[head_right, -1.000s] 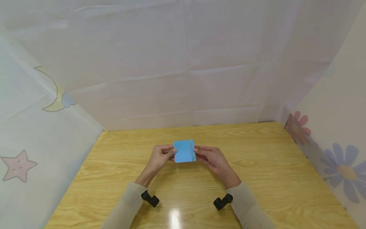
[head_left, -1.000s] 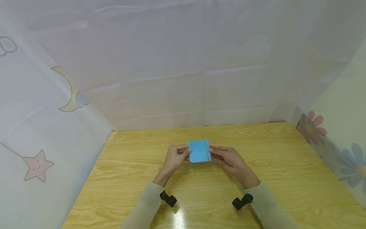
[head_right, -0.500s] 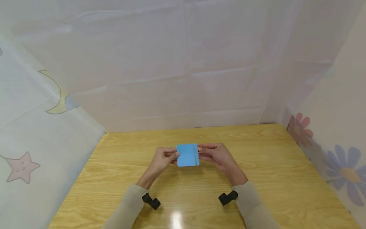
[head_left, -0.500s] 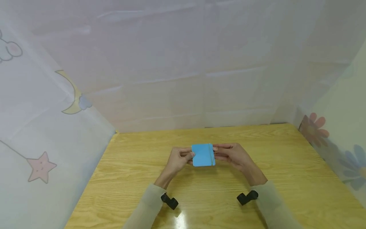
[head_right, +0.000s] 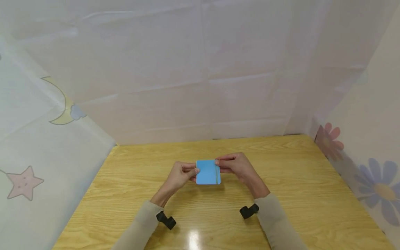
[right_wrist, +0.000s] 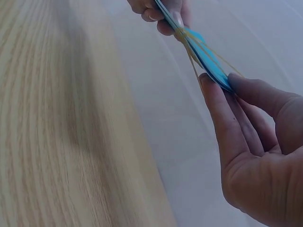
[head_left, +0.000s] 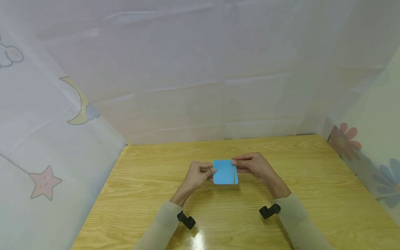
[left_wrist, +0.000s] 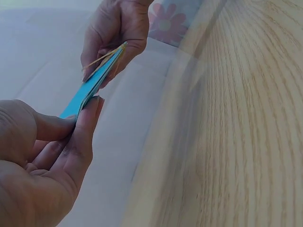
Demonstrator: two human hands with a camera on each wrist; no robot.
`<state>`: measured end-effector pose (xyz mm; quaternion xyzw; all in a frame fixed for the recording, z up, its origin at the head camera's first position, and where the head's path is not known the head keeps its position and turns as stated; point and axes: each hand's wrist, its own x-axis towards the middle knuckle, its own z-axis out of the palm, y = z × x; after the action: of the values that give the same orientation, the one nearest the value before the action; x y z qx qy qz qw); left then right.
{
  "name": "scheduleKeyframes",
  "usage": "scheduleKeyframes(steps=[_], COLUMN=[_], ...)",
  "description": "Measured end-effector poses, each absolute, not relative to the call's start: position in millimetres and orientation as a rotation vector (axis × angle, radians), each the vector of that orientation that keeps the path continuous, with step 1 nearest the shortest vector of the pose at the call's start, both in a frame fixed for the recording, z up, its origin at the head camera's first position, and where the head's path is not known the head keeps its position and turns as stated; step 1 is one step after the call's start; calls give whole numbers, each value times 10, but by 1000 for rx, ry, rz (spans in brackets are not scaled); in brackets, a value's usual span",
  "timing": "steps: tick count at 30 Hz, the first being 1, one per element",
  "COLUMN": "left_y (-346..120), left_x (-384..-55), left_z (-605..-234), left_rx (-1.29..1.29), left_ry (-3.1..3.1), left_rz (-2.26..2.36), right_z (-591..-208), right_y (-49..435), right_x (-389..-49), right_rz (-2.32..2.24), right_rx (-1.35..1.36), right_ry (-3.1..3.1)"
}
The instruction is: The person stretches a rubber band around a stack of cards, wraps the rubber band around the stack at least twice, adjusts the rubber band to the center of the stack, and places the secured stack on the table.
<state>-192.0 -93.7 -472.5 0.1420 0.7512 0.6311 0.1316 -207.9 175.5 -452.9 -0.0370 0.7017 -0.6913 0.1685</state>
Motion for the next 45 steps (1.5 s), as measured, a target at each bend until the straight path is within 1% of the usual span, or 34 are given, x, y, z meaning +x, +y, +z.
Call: scheduleKeyframes(steps=[15, 24, 32, 39, 45], left_y=[-978, -1012, -1059, -1096, -1120], left_x=[-1938, -1971, -2043, -2089, -2080], left_z=[-4784, -4725, -4715, -4677, -4671], left_rx=[399, 364, 220, 159, 163], left_ry=[2209, 2187, 2080, 2008, 1993], left_rz=[1778, 1841, 1985, 2100, 2128], right_z=[-4523, -4511, -4471, -4526, -4600], right_y=[1976, 1930, 1844, 1765, 1677], right_x=[-2165, -2125, -2037, -1946, -1891], right_rz=[-2065, -2080, -2029, -1978, -1983], right_rx=[-101, -90, -103, -90, -98], right_ry=[1898, 1867, 1925, 2016, 1990])
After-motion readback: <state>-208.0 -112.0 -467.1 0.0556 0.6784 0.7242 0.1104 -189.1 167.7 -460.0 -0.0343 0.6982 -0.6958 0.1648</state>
